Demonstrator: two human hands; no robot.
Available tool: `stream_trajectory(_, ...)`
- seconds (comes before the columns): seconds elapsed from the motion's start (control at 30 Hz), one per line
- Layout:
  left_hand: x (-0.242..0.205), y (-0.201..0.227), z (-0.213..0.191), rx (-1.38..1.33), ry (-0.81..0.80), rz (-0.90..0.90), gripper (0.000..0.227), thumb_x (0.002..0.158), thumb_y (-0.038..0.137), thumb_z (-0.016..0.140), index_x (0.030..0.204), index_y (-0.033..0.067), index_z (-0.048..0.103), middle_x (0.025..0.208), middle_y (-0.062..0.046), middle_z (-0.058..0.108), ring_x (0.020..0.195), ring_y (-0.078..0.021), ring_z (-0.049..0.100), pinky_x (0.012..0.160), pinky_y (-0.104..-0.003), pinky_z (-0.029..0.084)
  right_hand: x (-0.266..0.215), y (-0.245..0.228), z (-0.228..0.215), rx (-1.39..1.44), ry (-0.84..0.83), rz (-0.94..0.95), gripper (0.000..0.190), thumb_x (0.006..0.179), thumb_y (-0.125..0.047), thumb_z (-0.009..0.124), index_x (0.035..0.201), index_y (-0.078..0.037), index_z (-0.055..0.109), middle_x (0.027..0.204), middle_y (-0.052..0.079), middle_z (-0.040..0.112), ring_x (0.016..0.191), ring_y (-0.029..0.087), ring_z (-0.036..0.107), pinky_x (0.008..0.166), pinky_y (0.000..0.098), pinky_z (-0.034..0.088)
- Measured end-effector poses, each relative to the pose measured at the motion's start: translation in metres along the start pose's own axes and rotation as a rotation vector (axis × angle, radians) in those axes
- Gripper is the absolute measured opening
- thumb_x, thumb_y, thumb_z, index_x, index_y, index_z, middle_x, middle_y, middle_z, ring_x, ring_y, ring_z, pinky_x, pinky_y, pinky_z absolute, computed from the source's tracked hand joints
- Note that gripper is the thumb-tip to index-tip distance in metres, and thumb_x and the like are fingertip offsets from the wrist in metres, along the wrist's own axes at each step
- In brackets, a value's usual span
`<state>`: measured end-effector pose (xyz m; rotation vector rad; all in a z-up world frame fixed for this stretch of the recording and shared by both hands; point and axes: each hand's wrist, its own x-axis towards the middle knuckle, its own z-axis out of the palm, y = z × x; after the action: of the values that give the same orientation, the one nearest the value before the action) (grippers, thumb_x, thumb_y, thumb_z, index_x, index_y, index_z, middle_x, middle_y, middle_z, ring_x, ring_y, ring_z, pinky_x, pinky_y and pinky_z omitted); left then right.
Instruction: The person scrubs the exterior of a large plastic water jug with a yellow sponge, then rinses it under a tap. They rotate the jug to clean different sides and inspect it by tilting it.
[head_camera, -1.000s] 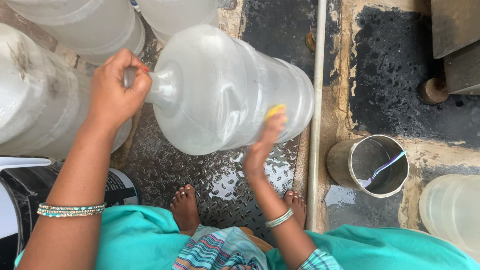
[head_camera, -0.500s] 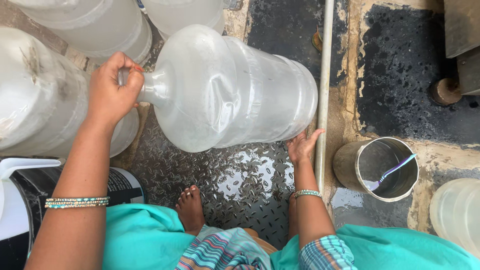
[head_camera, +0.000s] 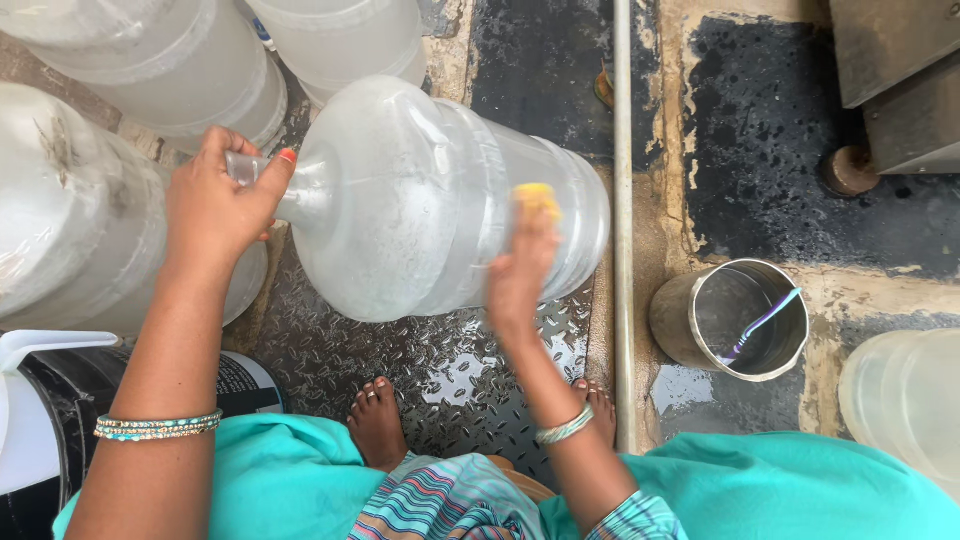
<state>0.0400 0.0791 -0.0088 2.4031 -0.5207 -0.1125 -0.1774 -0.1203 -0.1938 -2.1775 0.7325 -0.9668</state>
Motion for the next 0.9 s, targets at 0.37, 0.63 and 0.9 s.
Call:
stream_trajectory(0.37, 0.008, -0.038, 0.019, -0.013, 0.197, 0.31, 0.039, 0.095, 0.031, 0.08, 0.11, 0.0019, 0.058, 0.1, -0.016, 0.07, 0.094, -0.0351, 0.067, 0.082, -0.043, 0.05, -0.012, 0.1, -0.009, -0.313, 0.092, 0.228, 0.082, 0.105, -0.061, 0.015, 0.163, -0.003, 0.018, 0.172, 0.016, 0.019, 0.16, 0.034, 0.013, 0.128, 0.0559, -0.008)
stream_trajectory(0.63, 0.01, -0.014, 0.032, -0.267, 0.205, 0.418, 0.012, 0.093, 0.014, 0.076, 0.1, 0.0065, 0.069, 0.101, -0.006, 0.071, 0.101, -0.0247, 0.069, 0.091, -0.037, 0.051, -0.06, -0.002, 0.027, 0.112, 0.128, -0.065, 0.085, 0.107, -0.062, 0.012, 0.166, -0.001, 0.011, 0.174, 0.024, 0.006, 0.165, 0.037, 0.0, 0.135, 0.0531, -0.003)
stream_trajectory(0.9, 0.03, -0.045, 0.03, -0.197, 0.208, 0.494, 0.016, 0.092, 0.011, 0.078, 0.088, 0.0027, 0.064, 0.097, -0.009, 0.068, 0.095, -0.0254, 0.065, 0.086, -0.037, 0.05, -0.069, 0.08, 0.051, -0.158, 0.085, -0.036, 0.089, 0.109, -0.062, 0.018, 0.162, 0.008, 0.005, 0.173, 0.025, 0.001, 0.161, 0.041, -0.006, 0.131, 0.0555, -0.011)
